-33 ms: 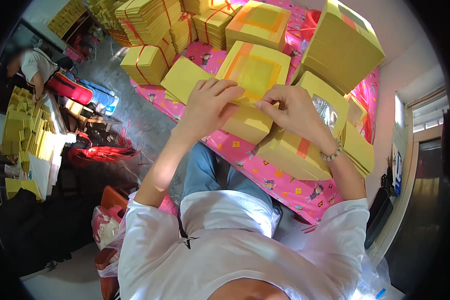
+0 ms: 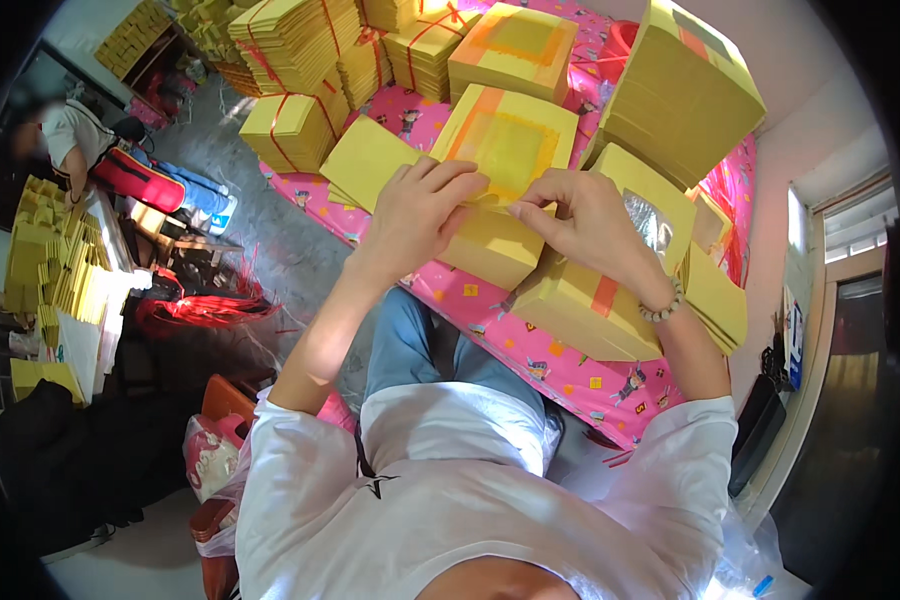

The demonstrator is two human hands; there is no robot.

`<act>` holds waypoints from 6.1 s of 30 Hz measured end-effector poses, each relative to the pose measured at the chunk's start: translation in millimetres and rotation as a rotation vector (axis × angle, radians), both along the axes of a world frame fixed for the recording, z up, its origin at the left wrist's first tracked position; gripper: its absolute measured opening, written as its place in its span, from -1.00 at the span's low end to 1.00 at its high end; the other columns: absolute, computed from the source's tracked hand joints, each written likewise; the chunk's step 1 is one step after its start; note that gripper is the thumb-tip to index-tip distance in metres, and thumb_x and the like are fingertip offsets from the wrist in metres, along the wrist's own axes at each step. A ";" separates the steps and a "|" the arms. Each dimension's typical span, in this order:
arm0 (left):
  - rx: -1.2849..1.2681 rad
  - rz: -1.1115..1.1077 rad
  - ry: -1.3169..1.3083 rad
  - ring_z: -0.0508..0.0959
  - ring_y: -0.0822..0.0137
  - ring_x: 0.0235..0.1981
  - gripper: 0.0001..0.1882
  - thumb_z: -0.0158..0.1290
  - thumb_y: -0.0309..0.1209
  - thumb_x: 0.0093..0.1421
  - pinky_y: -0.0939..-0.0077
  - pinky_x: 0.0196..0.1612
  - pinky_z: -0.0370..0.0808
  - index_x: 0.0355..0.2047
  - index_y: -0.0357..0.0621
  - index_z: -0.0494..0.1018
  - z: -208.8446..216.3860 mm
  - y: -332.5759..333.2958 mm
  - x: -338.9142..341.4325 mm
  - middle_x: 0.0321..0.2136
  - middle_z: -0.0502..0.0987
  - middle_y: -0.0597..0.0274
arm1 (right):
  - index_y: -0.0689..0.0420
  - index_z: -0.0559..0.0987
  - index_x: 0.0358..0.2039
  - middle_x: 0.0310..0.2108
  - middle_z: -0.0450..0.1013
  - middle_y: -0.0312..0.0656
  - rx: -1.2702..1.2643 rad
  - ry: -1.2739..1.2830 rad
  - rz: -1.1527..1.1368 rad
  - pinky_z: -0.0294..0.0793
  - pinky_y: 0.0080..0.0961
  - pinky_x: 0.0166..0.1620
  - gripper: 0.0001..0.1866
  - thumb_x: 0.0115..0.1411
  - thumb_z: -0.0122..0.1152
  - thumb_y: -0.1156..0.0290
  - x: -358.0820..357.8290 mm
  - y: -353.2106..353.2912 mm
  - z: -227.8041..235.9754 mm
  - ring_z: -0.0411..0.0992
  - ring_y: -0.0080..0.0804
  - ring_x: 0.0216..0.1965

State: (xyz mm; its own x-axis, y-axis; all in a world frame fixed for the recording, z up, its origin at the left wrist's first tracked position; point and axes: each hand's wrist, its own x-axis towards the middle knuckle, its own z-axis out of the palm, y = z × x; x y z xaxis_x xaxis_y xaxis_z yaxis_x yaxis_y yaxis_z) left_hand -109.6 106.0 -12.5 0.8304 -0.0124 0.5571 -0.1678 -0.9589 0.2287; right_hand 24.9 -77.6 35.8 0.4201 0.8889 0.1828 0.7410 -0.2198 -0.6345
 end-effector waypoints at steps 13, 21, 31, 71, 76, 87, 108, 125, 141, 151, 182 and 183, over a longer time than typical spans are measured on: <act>-1.115 -0.252 -0.279 0.51 0.42 -0.13 -0.76 -0.01 -0.58 0.23 0.53 -0.05 0.42 -0.08 -0.24 0.43 4.6 12.1 2.0 -0.18 0.55 0.25 | 0.24 0.09 0.24 0.18 0.14 0.07 0.302 0.145 -0.129 0.17 -0.22 0.22 0.07 -0.19 0.51 0.13 31.3 0.0 -7.8 0.15 -0.04 0.22; -1.357 -0.471 -0.039 0.46 0.42 -0.03 -0.66 -0.04 -0.57 0.26 0.49 0.06 0.37 0.05 -0.27 0.34 -12.1 4.2 5.1 -0.08 0.50 0.23 | 0.22 0.00 0.29 0.22 0.13 0.00 0.310 0.488 0.122 0.05 -0.28 0.29 0.14 -0.19 0.55 0.25 29.6 13.9 -21.0 0.06 -0.16 0.29; -0.937 -0.221 -0.282 0.37 0.33 0.05 -0.38 0.09 -0.49 0.17 0.33 0.14 0.26 0.19 -0.25 0.07 -26.8 -5.8 33.1 0.08 0.29 0.16 | 0.21 0.26 0.15 0.03 0.36 -0.20 0.262 0.599 0.223 0.30 -0.46 0.12 -0.25 -0.03 0.44 0.41 19.8 10.9 -30.0 0.31 -0.47 0.07; -1.644 -0.220 0.358 0.48 0.30 0.00 -0.58 -0.20 -0.49 0.30 0.40 0.05 0.43 0.17 -0.27 0.19 25.3 -8.8 49.6 0.04 0.40 0.08 | 0.26 0.23 0.14 0.02 0.37 -0.13 0.256 1.068 -0.014 0.39 -0.48 0.07 -0.40 0.13 0.23 0.44 27.8 5.1 -9.3 0.37 -0.42 0.03; -1.514 -0.247 0.219 0.45 0.33 0.02 -0.55 -0.17 -0.54 0.28 0.44 0.07 0.39 0.19 -0.28 0.16 19.0 -10.9 52.8 0.03 0.41 0.13 | 0.23 0.20 0.17 0.05 0.34 -0.17 0.253 0.869 -0.021 0.34 -0.46 0.12 -0.36 0.10 0.25 0.50 33.2 4.9 -15.2 0.35 -0.42 0.06; -1.026 -0.131 -0.368 0.42 0.26 -0.09 -0.64 -0.23 -0.46 0.33 0.41 -0.03 0.34 0.11 -0.30 0.14 -28.7 -42.6 42.4 -0.10 0.40 0.00 | 0.20 0.21 0.16 0.06 0.34 -0.23 0.280 0.759 0.097 0.30 -0.50 0.15 -0.37 0.08 0.23 0.59 18.9 2.8 -20.5 0.31 -0.49 0.09; -1.116 -0.229 -0.393 0.42 0.40 -0.03 -0.64 -0.06 -0.53 0.25 0.52 0.00 0.37 0.04 -0.28 0.19 -11.4 -43.9 49.7 -0.09 0.42 0.10 | 0.25 0.35 0.06 -0.05 0.44 -0.23 0.327 0.761 0.068 0.40 -0.55 0.03 -0.49 0.09 0.28 0.52 20.4 3.3 -23.8 0.39 -0.55 -0.03; -1.626 -0.153 0.193 0.43 0.34 0.04 -0.54 -0.06 -0.51 0.25 0.40 0.08 0.37 0.16 -0.23 0.21 22.5 -31.8 63.1 0.02 0.43 0.15 | 0.28 0.43 -0.03 -0.18 0.51 -0.15 0.259 0.700 -0.130 0.49 -0.57 -0.14 -0.55 0.12 0.29 0.34 35.0 4.2 -7.6 0.49 -0.52 -0.20; -1.751 -0.093 0.465 0.50 0.24 -0.05 -0.62 -0.02 -0.47 0.25 0.33 -0.02 0.49 0.05 -0.32 0.26 28.4 -19.1 71.1 -0.07 0.44 0.06 | 0.29 0.46 -0.03 -0.17 0.51 -0.11 0.220 0.869 -0.202 0.50 -0.51 -0.14 -0.53 0.12 0.27 0.26 43.7 10.1 -21.0 0.50 -0.45 -0.19; -1.789 -0.118 0.536 0.51 0.22 -0.05 -0.63 0.00 -0.47 0.24 0.32 -0.02 0.50 0.03 -0.33 0.28 22.0 -13.3 74.9 -0.07 0.46 0.04 | 0.31 0.46 -0.03 -0.16 0.51 -0.10 0.204 0.876 -0.224 0.50 -0.51 -0.15 -0.53 0.14 0.24 0.27 42.1 9.2 -20.4 0.50 -0.44 -0.19; -1.353 -0.262 -0.219 0.35 0.37 0.09 -0.51 -0.08 -0.59 0.24 0.47 0.13 0.28 0.17 -0.27 0.11 16.8 -51.4 33.6 0.05 0.35 0.13 | 0.23 0.52 -0.09 -0.24 0.53 -0.27 0.400 0.737 -0.096 0.47 -0.66 -0.21 -0.68 0.23 0.19 0.31 17.5 -7.5 -0.1 0.47 -0.66 -0.30; -1.339 -0.264 -0.234 0.36 0.38 0.09 -0.52 -0.07 -0.58 0.24 0.48 0.13 0.29 0.16 -0.27 0.12 17.8 -52.6 30.6 0.06 0.35 0.14 | 0.23 0.52 -0.09 -0.24 0.53 -0.28 0.449 0.746 -0.090 0.47 -0.67 -0.22 -0.69 0.23 0.19 0.32 16.6 -7.8 2.1 0.47 -0.67 -0.31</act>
